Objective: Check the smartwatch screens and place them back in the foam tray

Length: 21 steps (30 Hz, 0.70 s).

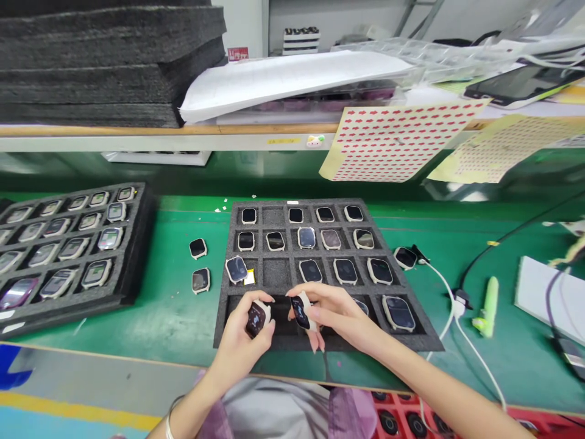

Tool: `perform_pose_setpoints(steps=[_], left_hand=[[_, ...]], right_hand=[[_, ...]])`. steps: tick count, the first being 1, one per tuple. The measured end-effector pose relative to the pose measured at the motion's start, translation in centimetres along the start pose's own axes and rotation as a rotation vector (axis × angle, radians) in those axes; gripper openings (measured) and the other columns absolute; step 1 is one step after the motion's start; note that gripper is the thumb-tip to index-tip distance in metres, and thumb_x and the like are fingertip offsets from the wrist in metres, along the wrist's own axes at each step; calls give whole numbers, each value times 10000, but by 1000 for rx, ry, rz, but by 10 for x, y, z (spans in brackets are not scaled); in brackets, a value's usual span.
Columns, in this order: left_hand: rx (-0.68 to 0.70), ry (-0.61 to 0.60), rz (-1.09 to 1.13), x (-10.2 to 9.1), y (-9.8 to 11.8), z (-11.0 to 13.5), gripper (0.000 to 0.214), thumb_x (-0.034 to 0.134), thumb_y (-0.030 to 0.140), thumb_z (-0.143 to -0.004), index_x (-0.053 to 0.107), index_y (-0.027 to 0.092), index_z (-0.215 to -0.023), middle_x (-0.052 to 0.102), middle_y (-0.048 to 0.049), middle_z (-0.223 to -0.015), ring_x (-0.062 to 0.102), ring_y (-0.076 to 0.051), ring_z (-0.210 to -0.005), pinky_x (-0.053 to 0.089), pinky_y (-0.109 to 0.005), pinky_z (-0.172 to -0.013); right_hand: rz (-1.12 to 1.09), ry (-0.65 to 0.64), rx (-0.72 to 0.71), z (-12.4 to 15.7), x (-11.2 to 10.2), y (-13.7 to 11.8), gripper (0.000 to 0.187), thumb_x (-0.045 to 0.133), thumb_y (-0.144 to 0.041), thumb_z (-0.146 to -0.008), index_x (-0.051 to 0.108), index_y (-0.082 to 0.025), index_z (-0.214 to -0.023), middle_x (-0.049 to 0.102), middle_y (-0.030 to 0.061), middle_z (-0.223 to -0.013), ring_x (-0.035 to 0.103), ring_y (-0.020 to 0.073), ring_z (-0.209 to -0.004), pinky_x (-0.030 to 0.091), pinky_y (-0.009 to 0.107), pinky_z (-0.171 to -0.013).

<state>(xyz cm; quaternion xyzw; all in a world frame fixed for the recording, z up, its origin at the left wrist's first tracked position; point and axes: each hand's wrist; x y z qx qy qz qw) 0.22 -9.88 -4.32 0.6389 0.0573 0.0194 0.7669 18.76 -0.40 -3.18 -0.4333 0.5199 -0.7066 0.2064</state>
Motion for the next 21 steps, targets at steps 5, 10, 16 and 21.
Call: perform_pose_setpoints(steps=[5,10,16,21], left_hand=[[31,33,12,1,1,1,309,561,133,-795,494,234,-1079,499,46,-799,426,-71,-555,371,-179,-523],[11,9,9,0,1,0,280,556,155,-801,500,223,-1067,484,52,-755,413,-69,-515,363,-179,-487],[15,35,22,-1,2,1,283,562,166,-806,499,211,-1078,452,57,-706,402,-76,-514,348,-183,-483],[28,47,24,0,3,1,314,564,154,-802,498,220,-1101,455,58,-716,396,-77,-533,342,-183,-507]], right_hand=[[21,17,-9,1,0,0,356,614,-283,-893,554,-132,-1210,662,113,-944,665,131,-538,530,192,-457],[28,24,-2,0,1,-1,364,620,-310,-887,560,-125,-1195,668,109,-921,655,129,-513,527,198,-437],[43,27,4,0,0,-1,388,625,-319,-884,550,-124,-1210,671,113,-927,654,130,-516,529,201,-435],[44,28,0,0,-1,0,384,623,-307,-885,550,-119,-1211,671,112,-924,654,128,-511,532,202,-436]])
Point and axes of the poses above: each hand's wrist, its own z-axis away from the middle knuckle, its own x-axis out of the palm, y = z × x
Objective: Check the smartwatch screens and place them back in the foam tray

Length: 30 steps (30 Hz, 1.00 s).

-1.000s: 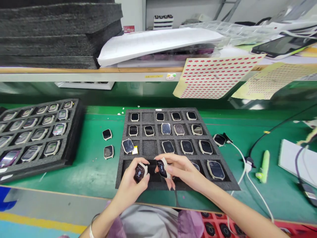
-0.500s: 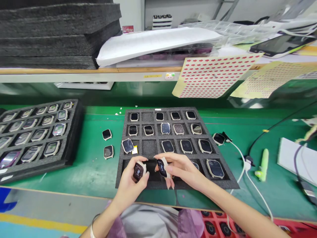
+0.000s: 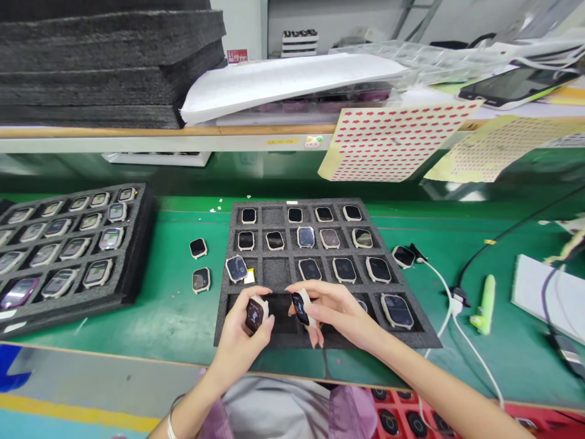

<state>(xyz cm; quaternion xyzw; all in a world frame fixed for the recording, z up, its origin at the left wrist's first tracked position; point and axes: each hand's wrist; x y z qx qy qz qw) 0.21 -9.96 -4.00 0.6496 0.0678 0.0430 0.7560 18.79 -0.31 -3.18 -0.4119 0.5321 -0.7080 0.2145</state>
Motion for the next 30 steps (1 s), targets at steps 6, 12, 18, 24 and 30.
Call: perform_pose_setpoints(steps=[6,12,18,24,30], left_hand=[[11,27,-5,2,2,1,286,580,151,-783,530,214,-1058,472,57,-712,421,-77,-538,362,-182,-513],[4,36,4,1,0,2,300,589,173,-787,528,207,-1079,469,59,-701,407,-70,-500,344,-181,-473],[-19,33,84,2,0,0,372,604,218,-808,489,213,-1161,492,43,-732,399,-62,-470,339,-184,-434],[-4,-98,365,-3,-5,-8,523,634,246,-782,438,227,-1267,562,-34,-888,583,-172,-725,496,-239,-516],[-100,-175,551,-13,-4,-12,401,575,217,-786,546,196,-1186,638,-101,-1036,645,-258,-906,549,-331,-664]], right_hand=[[16,22,11,0,3,-2,391,619,-323,-886,547,-115,-1211,672,112,-925,659,135,-515,538,214,-444],[9,22,12,0,3,-1,401,630,-341,-879,548,-117,-1201,673,113,-931,657,134,-516,538,219,-447],[-11,22,15,1,2,2,447,617,-328,-889,499,-141,-1277,672,130,-992,666,148,-566,541,233,-474],[-63,53,20,1,4,0,446,608,-335,-886,488,-171,-1283,641,132,-1067,644,136,-614,504,218,-473],[-25,84,-3,2,2,1,518,615,-283,-866,429,-194,-1342,614,123,-1130,651,135,-624,508,210,-464]])
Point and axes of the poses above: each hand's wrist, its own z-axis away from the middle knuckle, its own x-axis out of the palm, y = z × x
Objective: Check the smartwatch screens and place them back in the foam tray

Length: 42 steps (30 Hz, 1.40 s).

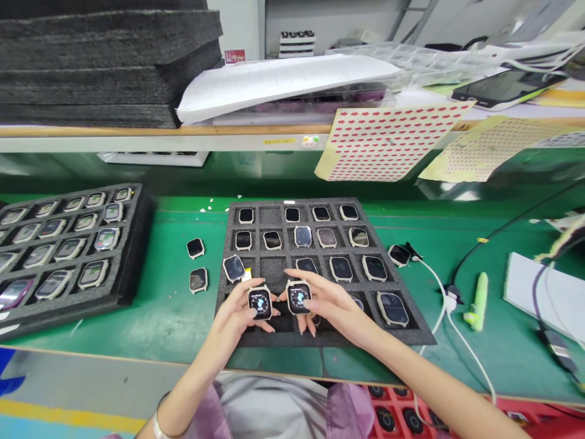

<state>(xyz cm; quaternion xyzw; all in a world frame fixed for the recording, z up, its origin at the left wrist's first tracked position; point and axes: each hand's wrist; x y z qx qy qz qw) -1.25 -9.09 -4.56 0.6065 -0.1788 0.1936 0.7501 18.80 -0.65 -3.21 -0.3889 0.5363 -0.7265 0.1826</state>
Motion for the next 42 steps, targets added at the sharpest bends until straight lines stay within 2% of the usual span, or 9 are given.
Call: perform_pose_setpoints(steps=[3,8,23,27,30,33,36,39,42], left_hand=[[-10,36,22,0,2,1,406,572,211,-778,566,182,-1182,666,-110,-998,649,-280,-939,549,-347,-691],[-38,34,12,1,2,2,394,556,218,-806,569,197,-1199,665,-106,-1024,638,-277,-976,548,-368,-742],[8,-11,-76,-2,-3,5,396,516,197,-865,504,234,-1260,638,-79,-1092,623,-236,-981,542,-328,-760],[28,18,-85,-4,6,10,437,527,193,-859,464,236,-1290,639,-79,-1080,622,-240,-973,551,-335,-756],[54,20,-113,-8,14,16,432,535,205,-864,462,226,-1289,632,-93,-1103,628,-244,-964,556,-341,-761],[72,22,-139,-11,20,19,406,550,221,-872,478,230,-1272,636,-90,-1089,632,-246,-977,561,-334,-765],[76,35,-158,-13,21,19,381,578,246,-870,502,230,-1243,646,-84,-1050,641,-244,-967,572,-320,-742],[73,55,-175,-14,21,18,362,586,255,-873,510,214,-1224,649,-89,-1037,653,-227,-925,581,-305,-711],[73,69,-176,-14,20,16,343,587,251,-875,513,196,-1205,653,-95,-1027,661,-219,-894,588,-296,-677]], right_hand=[[-7,11,-5,1,0,2,557,593,-250,-875,383,-204,-1389,620,127,-1138,678,156,-647,529,220,-469],[-7,40,12,2,1,1,533,608,-254,-868,432,-197,-1367,645,123,-1112,700,175,-658,555,237,-489],[108,84,1,2,6,0,469,621,-275,-879,467,-170,-1309,662,126,-1073,677,127,-551,503,185,-420],[192,-14,3,7,15,-2,664,671,-219,-831,337,-205,-1404,630,98,-1069,685,156,-702,557,224,-521],[363,-68,8,8,19,-3,709,621,-182,-849,243,-218,-1448,640,55,-951,669,172,-760,579,278,-608],[794,-50,-107,1,21,-1,604,620,-173,-822,384,-195,-1377,637,64,-923,625,190,-750,561,339,-664],[1213,-96,-277,-10,23,0,500,666,-195,-772,525,-165,-1251,606,109,-1028,556,261,-901,515,439,-787],[1368,-143,-337,-14,23,-1,561,694,-221,-766,500,-150,-1288,553,133,-1144,497,287,-1021,475,454,-872],[1416,-123,-334,-9,19,-6,599,691,-240,-787,461,-179,-1337,497,137,-1228,478,283,-1075,458,446,-906]])
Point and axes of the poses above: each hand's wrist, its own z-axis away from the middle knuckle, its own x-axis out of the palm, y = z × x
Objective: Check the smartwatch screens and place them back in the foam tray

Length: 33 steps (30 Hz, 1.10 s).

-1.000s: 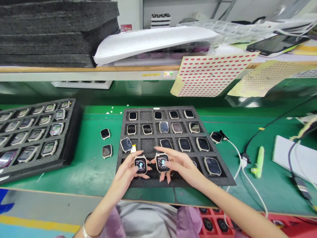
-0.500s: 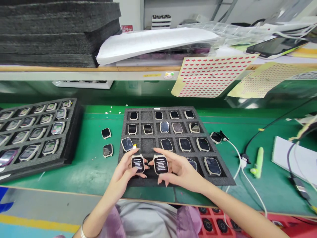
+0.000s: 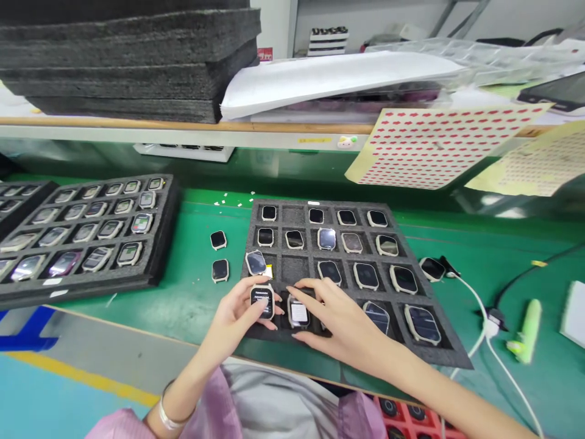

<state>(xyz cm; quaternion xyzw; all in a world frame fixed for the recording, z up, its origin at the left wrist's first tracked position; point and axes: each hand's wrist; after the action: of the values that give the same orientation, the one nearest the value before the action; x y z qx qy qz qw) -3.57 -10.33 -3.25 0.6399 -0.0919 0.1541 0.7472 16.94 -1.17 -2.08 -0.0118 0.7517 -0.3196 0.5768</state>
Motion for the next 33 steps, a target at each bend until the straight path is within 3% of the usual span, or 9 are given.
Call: perform_pose_setpoints(steps=[11,19,23,26,30,33], left_hand=[[7,1,11,0,-1,-3,336,599,264,-863,528,179,-1181,665,-105,-1000,675,-226,-867,588,-291,-633],[8,-22,-69,0,-4,-2,364,595,243,-854,481,195,-1196,639,-93,-1013,660,-204,-865,575,-289,-653],[67,-9,-387,-4,-8,1,596,663,191,-782,373,264,-1297,573,-77,-1125,635,-192,-880,556,-332,-752],[112,21,-723,-7,-10,3,524,618,219,-811,392,273,-1281,496,-83,-1208,618,-156,-780,557,-336,-735],[181,-29,-1024,-5,-11,7,519,573,273,-855,335,242,-1315,446,-109,-1243,547,-242,-1077,515,-387,-873],[253,-69,-1217,-3,-12,11,570,549,321,-883,260,194,-1358,462,-133,-1225,485,-281,-1153,436,-464,-972]], right_hand=[[58,115,137,49,-26,19,271,546,-283,-913,542,-194,-1170,545,106,-1115,515,248,-1019,467,397,-862],[155,214,176,71,-27,44,168,518,-319,-933,564,-180,-1014,587,97,-1007,537,251,-940,414,446,-896],[252,239,171,75,-21,49,186,483,-319,-949,581,-162,-964,580,107,-969,542,254,-896,421,449,-861],[340,238,159,76,-13,43,227,418,-289,-972,593,-150,-935,580,114,-938,548,259,-854,442,439,-795],[340,231,204,75,-3,30,285,349,-259,-990,588,-129,-905,580,123,-901,561,251,-813,476,403,-737],[308,241,220,75,3,19,282,343,-232,-990,587,-102,-936,573,138,-918,573,251,-841,495,394,-752]])
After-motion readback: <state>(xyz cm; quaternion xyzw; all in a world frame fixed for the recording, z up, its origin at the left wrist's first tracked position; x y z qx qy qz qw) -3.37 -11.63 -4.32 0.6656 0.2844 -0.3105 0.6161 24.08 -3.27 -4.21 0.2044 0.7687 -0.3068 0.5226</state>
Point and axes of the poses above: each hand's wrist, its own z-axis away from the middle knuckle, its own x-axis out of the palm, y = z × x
